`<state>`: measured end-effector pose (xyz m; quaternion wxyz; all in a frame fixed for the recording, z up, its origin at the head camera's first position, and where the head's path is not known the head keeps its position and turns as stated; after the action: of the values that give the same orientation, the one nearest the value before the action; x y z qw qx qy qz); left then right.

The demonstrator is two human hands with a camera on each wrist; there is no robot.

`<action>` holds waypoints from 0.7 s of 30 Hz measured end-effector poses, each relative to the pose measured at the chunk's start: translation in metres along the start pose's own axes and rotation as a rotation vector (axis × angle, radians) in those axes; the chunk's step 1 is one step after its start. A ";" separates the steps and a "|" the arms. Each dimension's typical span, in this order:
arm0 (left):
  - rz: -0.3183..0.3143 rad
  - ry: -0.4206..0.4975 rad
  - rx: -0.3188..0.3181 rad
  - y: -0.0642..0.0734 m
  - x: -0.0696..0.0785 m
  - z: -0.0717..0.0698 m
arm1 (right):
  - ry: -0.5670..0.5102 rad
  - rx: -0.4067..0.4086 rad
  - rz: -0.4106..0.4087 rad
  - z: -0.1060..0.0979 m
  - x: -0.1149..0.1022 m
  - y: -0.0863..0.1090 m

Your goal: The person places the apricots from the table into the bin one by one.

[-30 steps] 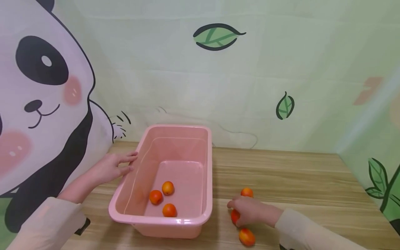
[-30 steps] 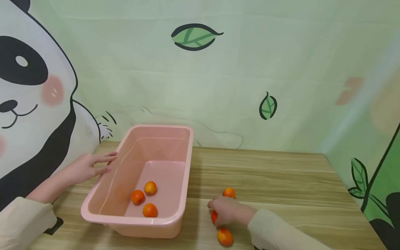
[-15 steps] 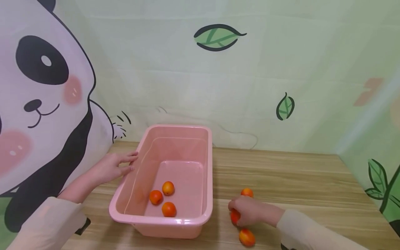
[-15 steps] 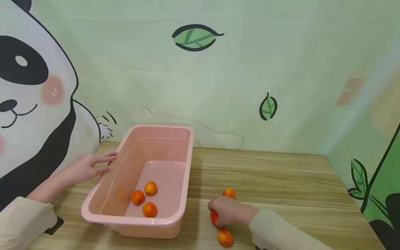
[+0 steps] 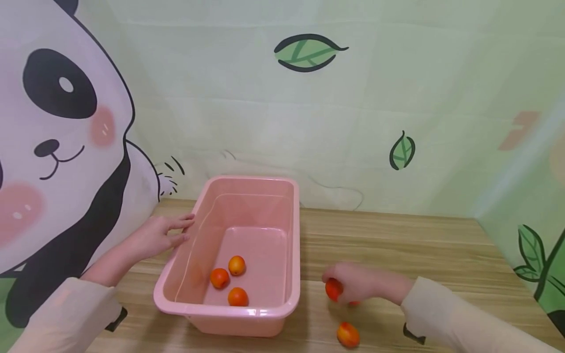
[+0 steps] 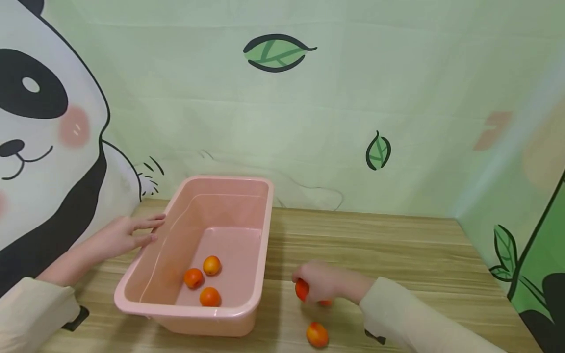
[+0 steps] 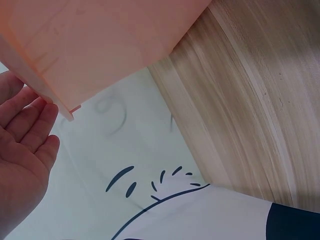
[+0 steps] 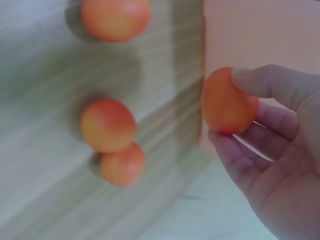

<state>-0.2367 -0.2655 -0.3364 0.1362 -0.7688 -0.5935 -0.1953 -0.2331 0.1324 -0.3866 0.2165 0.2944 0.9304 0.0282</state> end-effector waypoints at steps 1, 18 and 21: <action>-0.001 0.001 0.000 0.000 0.000 0.000 | 0.000 0.000 -0.001 -0.004 -0.001 0.000; -0.023 0.005 -0.018 0.001 0.001 -0.002 | 0.091 -0.004 0.040 -0.064 -0.033 -0.008; -0.021 0.005 -0.018 0.001 0.001 -0.002 | 0.100 0.023 -0.007 -0.075 -0.037 -0.012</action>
<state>-0.2359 -0.2659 -0.3345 0.1290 -0.7632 -0.5993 -0.2040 -0.2437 0.1072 -0.3065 0.1665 0.2920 0.9413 0.0316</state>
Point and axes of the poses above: each hand's wrist, its own y-axis away from the middle knuckle, its own z-axis out of the palm, x = y × z, the point moved 1 cm from there along -y, towards the middle knuckle, and after that the axes turned 4 degrees about -z, right-handed, at the moved point
